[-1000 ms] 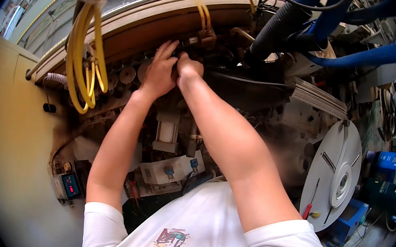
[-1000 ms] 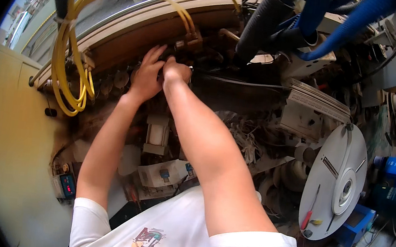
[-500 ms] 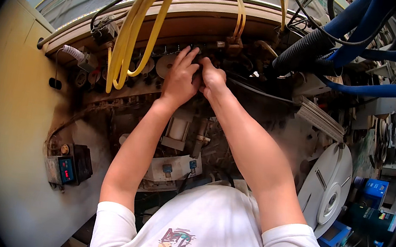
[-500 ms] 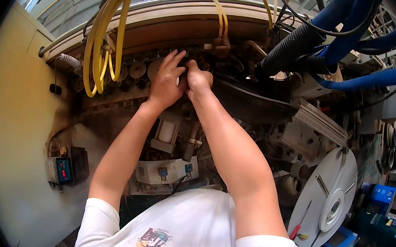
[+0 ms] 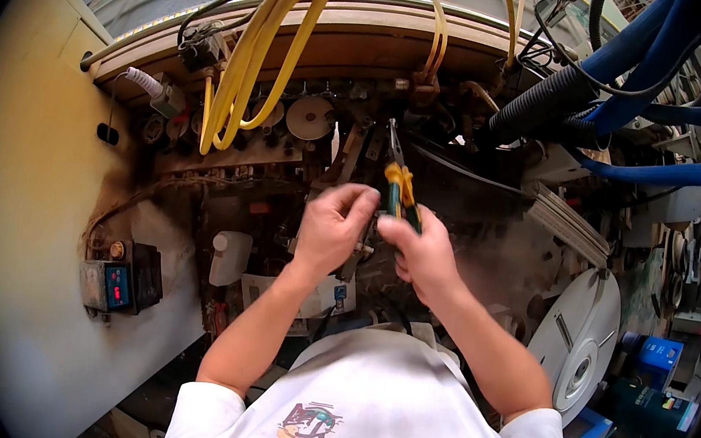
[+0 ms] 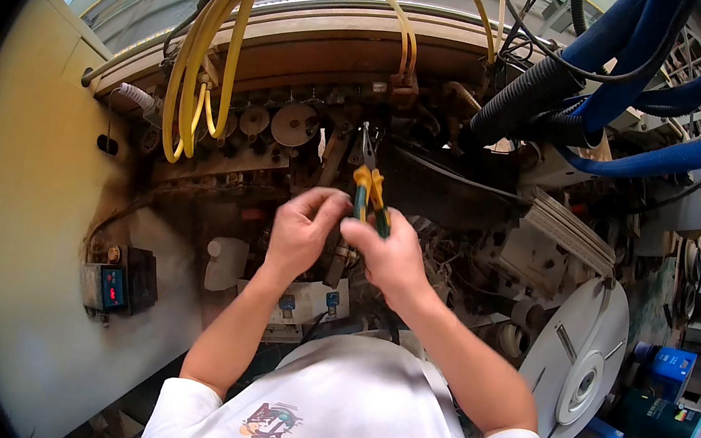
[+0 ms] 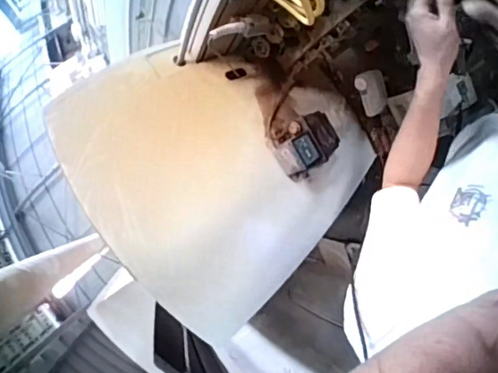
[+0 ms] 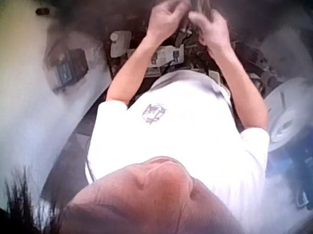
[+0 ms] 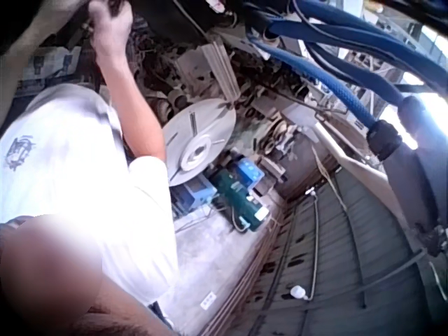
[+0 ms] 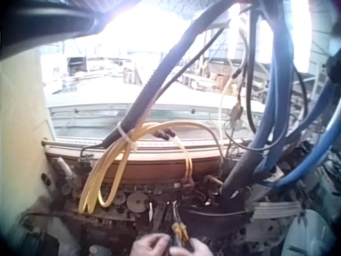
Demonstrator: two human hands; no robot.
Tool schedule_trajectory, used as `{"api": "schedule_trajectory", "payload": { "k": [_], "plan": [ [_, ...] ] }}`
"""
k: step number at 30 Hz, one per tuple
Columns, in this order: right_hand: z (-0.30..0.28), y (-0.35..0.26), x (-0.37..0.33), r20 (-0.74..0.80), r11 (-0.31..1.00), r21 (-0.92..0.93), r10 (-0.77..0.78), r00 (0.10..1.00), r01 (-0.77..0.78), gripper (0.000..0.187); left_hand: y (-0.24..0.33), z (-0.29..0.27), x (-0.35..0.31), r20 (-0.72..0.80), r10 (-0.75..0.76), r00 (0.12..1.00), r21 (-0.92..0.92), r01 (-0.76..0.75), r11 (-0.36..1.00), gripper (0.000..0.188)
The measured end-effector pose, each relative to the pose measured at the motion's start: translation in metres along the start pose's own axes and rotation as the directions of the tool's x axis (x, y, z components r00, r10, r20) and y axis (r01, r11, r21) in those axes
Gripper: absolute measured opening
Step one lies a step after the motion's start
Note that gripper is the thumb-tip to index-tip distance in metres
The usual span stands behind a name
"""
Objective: The person uses pliers to cut and remove zip ties from a complex assembly of wires and hoses on a large machine. They then use a screwdriver to adjust or tighten components within the machinery's internal structure.
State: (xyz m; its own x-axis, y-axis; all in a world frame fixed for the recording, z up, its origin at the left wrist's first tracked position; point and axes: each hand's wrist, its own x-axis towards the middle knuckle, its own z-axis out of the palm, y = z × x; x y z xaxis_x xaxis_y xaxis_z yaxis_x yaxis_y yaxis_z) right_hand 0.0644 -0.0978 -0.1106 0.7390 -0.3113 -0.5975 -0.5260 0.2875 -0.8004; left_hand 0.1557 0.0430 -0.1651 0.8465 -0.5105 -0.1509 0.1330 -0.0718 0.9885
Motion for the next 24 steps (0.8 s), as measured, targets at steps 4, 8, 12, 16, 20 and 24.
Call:
{"api": "schedule_trajectory", "payload": {
  "k": [4, 8, 12, 16, 20, 24],
  "plan": [
    [-0.029, 0.042, -0.043, -0.025, 0.847, -0.314, -0.459, 0.888, 0.429, 0.051, 0.022, 0.024, -0.042, 0.458, -0.12, 0.881, -0.152, 0.211, 0.966, 0.028],
    [-0.057, 0.073, -0.078, 0.006, 0.926, -0.035, -0.375, 0.927, 0.375, 0.041, 0.022, 0.054, -0.068, 0.582, -0.118, 0.804, -0.226, 0.3, 0.927, 0.032],
    [-0.101, 0.097, -0.106, -0.049, 0.939, 0.102, -0.324, 0.945, 0.327, 0.033, 0.025, 0.078, -0.087, 0.649, -0.091, 0.755, -0.171, 0.261, 0.95, 0.034],
    [-0.135, 0.105, -0.135, -0.084, 0.868, -0.151, -0.489, 0.868, 0.474, 0.032, 0.046, 0.085, -0.091, 0.691, -0.07, 0.72, 0.023, 0.076, 0.997, 0.03],
    [-0.157, 0.097, -0.154, -0.052, 0.695, -0.427, -0.658, 0.752, 0.578, 0.032, 0.071, 0.097, -0.077, 0.651, 0.058, 0.757, 0.053, -0.121, 0.991, 0.028],
    [-0.166, 0.092, -0.16, 0.002, 0.534, -0.516, -0.781, 0.625, 0.67, 0.029, 0.098, 0.1, -0.072, 0.567, 0.218, 0.794, -0.038, -0.239, 0.97, 0.035]
  ]
}}
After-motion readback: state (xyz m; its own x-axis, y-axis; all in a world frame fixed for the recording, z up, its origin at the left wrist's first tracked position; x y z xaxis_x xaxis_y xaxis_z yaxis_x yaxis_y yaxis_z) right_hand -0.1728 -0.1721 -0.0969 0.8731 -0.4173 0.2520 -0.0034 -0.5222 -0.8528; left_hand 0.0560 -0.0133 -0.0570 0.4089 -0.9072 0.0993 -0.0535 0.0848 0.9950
